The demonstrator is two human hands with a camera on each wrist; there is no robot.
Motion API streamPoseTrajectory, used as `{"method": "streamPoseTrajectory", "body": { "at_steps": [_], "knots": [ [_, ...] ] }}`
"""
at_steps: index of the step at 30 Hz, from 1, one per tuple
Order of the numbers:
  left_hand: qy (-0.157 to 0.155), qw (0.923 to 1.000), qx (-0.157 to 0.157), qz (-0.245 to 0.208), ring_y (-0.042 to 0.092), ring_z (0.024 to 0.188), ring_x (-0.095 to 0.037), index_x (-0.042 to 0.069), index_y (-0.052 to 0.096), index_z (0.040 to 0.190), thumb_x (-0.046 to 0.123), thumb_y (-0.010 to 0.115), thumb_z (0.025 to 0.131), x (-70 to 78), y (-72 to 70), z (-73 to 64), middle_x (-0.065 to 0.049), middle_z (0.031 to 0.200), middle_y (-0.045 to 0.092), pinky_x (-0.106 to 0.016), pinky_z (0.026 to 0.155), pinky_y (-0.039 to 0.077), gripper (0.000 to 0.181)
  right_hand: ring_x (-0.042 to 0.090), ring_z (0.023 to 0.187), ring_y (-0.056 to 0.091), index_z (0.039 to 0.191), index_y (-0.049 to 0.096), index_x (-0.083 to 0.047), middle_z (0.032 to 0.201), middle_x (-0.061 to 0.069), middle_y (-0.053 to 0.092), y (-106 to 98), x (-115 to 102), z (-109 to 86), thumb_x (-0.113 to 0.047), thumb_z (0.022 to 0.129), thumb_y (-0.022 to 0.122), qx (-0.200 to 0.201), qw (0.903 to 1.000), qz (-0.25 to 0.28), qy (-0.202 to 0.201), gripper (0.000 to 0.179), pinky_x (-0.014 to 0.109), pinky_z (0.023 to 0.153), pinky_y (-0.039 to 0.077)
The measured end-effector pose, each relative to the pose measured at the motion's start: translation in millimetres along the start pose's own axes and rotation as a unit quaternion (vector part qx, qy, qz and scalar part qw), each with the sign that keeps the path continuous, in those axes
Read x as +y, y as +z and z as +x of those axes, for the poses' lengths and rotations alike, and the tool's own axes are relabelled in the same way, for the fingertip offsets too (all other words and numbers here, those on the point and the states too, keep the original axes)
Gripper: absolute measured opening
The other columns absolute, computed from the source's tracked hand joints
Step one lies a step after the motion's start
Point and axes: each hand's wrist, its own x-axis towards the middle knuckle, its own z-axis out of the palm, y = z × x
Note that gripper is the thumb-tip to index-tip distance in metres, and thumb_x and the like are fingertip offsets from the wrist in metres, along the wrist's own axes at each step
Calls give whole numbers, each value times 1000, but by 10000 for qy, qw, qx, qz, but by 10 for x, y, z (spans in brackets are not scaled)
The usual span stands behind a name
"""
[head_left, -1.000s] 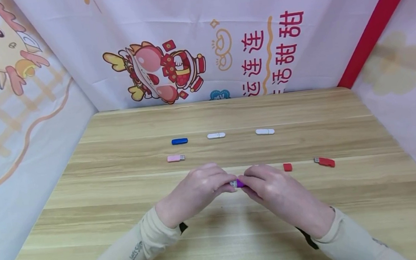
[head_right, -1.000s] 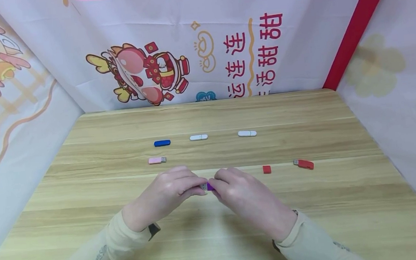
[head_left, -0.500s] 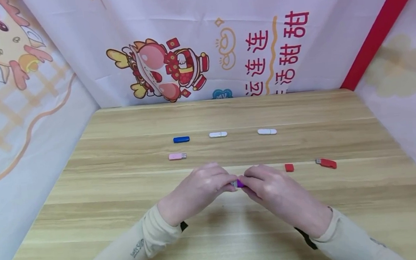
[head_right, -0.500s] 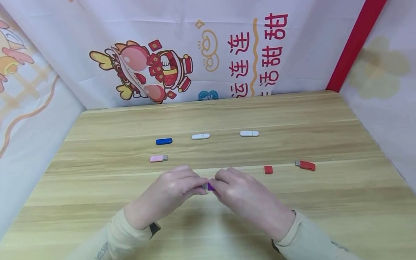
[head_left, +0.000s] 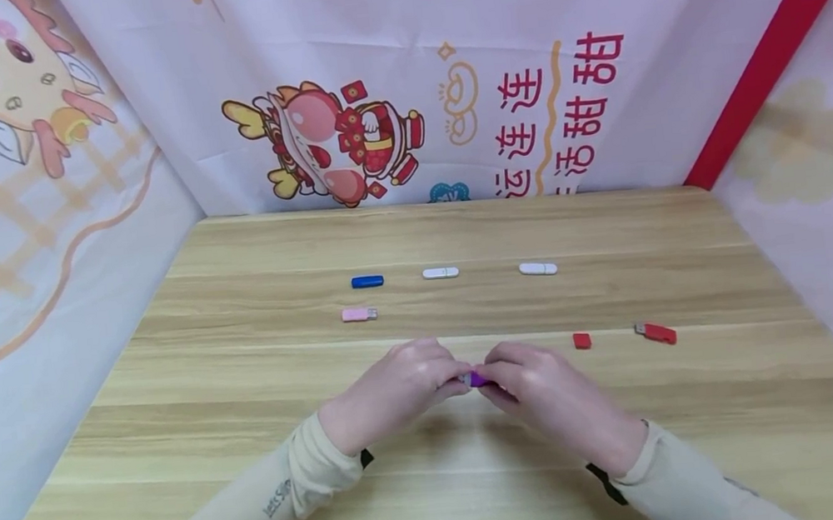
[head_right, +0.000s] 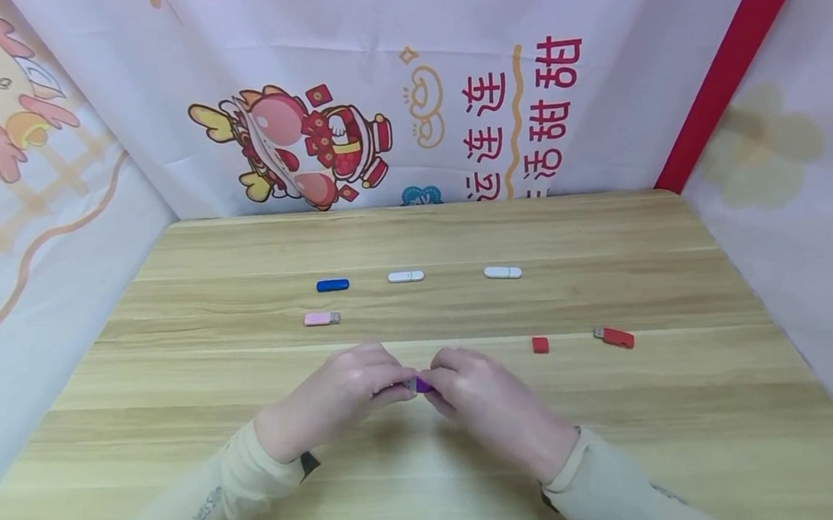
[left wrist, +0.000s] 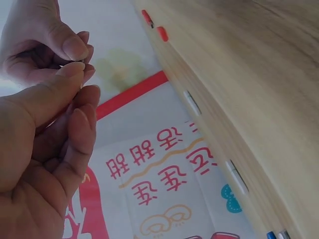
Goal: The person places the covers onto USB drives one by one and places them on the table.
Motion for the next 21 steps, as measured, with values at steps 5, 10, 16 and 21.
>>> {"method": "streamPoseTrajectory", "body": {
  "at_steps": [5, 10, 16, 21],
  "knots": [
    [-440, 9980, -374, -261, 63, 79, -8, 6, 76, 103, 13, 75, 89, -57, 55, -15, 1, 91, 74, -16, 72, 50, 15, 6, 77, 65, 96, 76, -3, 87, 0, 68, 67, 53, 45, -3, 80, 82, -414, 9985, 75, 347, 16, 16, 70, 54],
    [-819, 9944, -554, -379, 64, 75, -7, 6, 77, 102, 12, 77, 87, -117, 84, -2, -1, 90, 74, -16, 69, 51, 16, 6, 77, 65, 96, 77, -4, 86, 0, 68, 122, 126, 110, -3, 80, 82, -582, 9969, 198, 493, 17, 16, 69, 54],
    [-1310, 9866, -802, -557, 63, 73, -3, 7, 77, 103, 13, 76, 89, -245, 115, 37, -1, 90, 74, -13, 67, 51, 15, 7, 76, 65, 97, 77, -5, 86, 1, 68, 164, 226, 226, -4, 81, 81, -739, 9938, 332, 762, 17, 16, 68, 54],
    [-1810, 9756, -1047, -673, 65, 78, -4, 8, 77, 107, 14, 74, 90, -388, 108, 116, -1, 94, 75, -15, 70, 52, 18, 9, 76, 65, 95, 77, -5, 86, 1, 67, 209, 349, 354, -3, 81, 81, -767, 9928, 381, 842, 14, 18, 67, 55]
  ]
}}
